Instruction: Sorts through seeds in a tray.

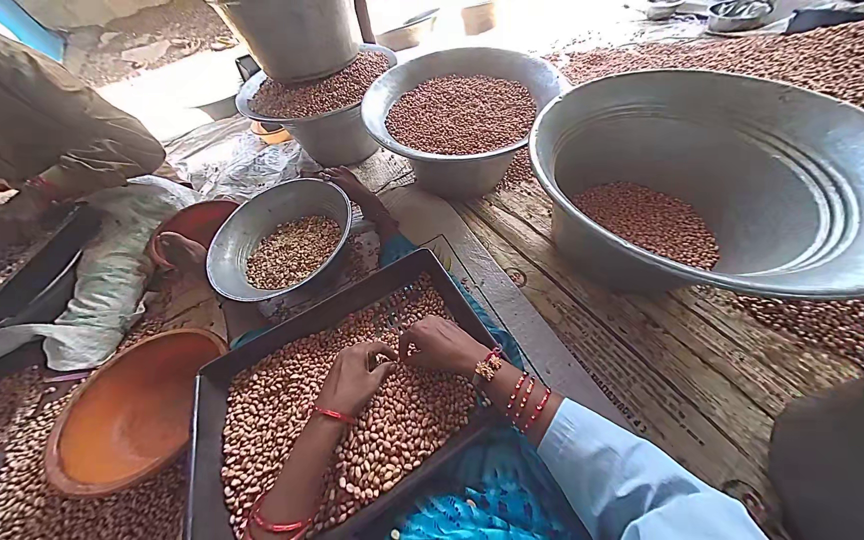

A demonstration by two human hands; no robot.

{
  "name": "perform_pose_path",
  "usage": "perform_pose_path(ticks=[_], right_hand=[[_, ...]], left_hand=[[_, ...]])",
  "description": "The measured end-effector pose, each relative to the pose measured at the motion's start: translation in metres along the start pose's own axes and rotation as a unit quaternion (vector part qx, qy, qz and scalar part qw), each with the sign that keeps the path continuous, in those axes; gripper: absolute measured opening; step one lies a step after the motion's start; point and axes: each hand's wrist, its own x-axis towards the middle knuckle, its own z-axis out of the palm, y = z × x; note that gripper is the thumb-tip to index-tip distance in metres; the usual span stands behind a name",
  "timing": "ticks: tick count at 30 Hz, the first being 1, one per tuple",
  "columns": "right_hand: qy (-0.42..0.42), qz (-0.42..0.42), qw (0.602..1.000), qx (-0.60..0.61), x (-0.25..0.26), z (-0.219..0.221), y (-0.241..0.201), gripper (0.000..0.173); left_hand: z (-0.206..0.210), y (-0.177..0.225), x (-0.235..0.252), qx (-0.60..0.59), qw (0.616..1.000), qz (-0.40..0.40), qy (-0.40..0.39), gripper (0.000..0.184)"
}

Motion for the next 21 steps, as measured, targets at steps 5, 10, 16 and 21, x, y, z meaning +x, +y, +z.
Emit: perform_pose_path(ticks=[5, 10, 16, 21], right_hand=[[-0.009, 0.006, 1.0, -0.015, -0.003, 0.002, -0.004, 0.02], [-0.01, 0.003, 1.0, -0.021, -0.006, 0.005, -0.006, 0.022], [-0.002, 0.021, 1.0, -0.021, -0.007, 0.004, -0.006, 0.028], [0.065, 0.004, 0.991, 0.12, -0.003, -0.007, -0.003, 0.028]], left_hand=[[-0.002, -0.001, 0.001, -0.013, 1.0, -0.021, 0.005, 0.017], [-0.028, -0.032, -0.017, -0.369, 0.926, 0.011, 0.073, 0.011], [-0.032, -0.053, -0.087, -0.312, 0.947, 0.013, 0.081, 0.018], [-0.002, -0.05, -0.128, -0.111, 0.983, -0.009, 0.149, 0.017]])
